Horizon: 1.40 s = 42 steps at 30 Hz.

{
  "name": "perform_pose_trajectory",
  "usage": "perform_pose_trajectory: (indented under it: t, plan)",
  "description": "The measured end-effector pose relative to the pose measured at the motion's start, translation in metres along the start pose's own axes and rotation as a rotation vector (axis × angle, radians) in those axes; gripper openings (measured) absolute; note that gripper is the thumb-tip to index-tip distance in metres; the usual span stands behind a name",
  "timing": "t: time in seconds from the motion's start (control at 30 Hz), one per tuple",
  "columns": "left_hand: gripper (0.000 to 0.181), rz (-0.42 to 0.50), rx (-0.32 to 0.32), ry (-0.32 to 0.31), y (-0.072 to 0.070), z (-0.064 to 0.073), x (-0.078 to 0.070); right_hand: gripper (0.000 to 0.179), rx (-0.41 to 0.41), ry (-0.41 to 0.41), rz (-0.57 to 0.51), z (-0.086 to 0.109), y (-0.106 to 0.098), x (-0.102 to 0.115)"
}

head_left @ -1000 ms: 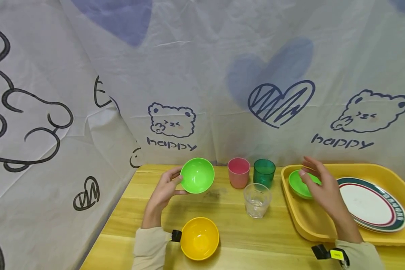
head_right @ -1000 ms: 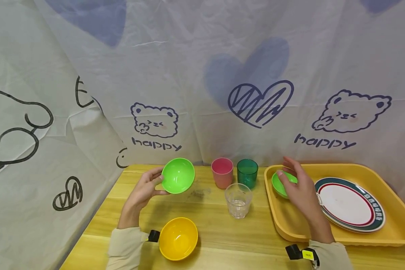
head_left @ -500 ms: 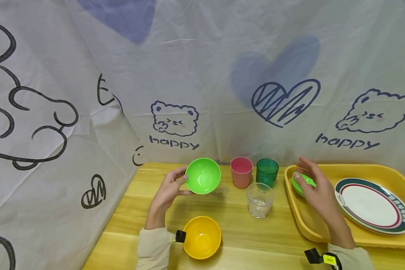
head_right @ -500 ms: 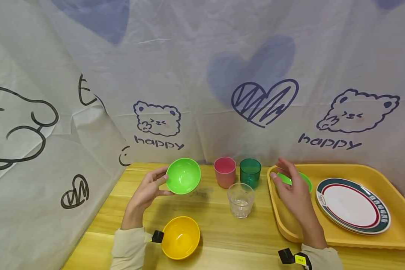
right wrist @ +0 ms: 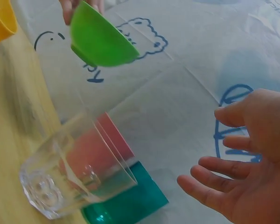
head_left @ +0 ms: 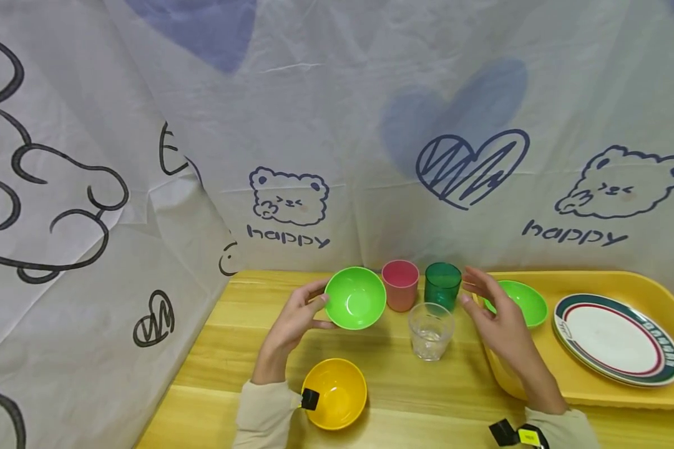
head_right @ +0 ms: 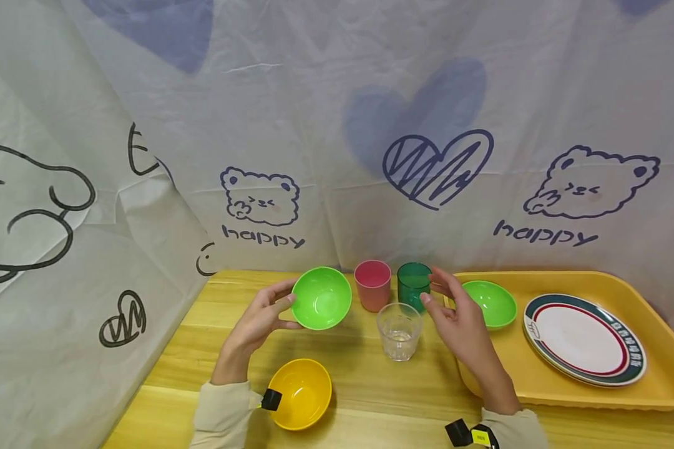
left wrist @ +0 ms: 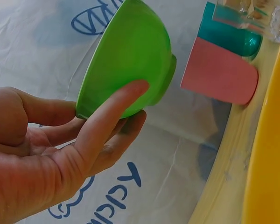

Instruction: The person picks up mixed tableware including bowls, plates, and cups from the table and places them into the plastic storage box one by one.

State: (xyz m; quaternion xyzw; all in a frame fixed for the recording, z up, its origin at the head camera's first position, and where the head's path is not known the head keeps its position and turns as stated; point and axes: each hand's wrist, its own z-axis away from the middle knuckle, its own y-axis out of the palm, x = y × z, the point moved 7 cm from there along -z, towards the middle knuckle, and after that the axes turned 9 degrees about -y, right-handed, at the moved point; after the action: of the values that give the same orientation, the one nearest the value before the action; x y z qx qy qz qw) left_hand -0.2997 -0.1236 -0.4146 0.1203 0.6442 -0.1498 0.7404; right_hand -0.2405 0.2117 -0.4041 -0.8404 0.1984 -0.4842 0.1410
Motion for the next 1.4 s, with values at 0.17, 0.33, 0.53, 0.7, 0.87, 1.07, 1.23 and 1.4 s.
perform_pose_trajectory:
  t: [0.17, 0.33, 0.53, 0.7, 0.87, 1.07, 1.23, 1.4]
  plan:
    - [0.043, -0.004, 0.036, -0.006, 0.009, -0.001, 0.001, 0.053, 0.027, -0.019, -0.020, 0.001, 0.012, 0.006]
    - [0.044, -0.030, 0.069, -0.009, 0.018, -0.002, 0.001, 0.053, 0.047, -0.006, -0.036, 0.001, 0.020, 0.008]
    - [0.044, -0.043, 0.094, -0.015, 0.024, -0.006, 0.004, 0.050, 0.047, -0.050, -0.069, 0.001, 0.028, 0.010]
    - [0.044, -0.058, 0.104, -0.014, 0.029, -0.007, 0.005, 0.050, 0.073, -0.073, -0.085, 0.002, 0.037, 0.012]
    - [0.043, -0.067, 0.129, -0.019, 0.036, -0.007, 0.008, 0.051, 0.116, -0.051, -0.137, 0.005, 0.050, 0.013]
    - [0.043, -0.081, 0.153, -0.025, 0.044, -0.007, 0.009, 0.049, 0.140, -0.045, -0.208, 0.007, 0.062, 0.015]
    - [0.042, -0.103, 0.175, -0.025, 0.051, -0.008, 0.009, 0.049, 0.141, -0.056, -0.247, 0.007, 0.066, 0.018]
    - [0.042, -0.102, 0.185, -0.035, 0.056, -0.007, 0.010, 0.049, 0.159, -0.064, -0.251, 0.009, 0.071, 0.020]
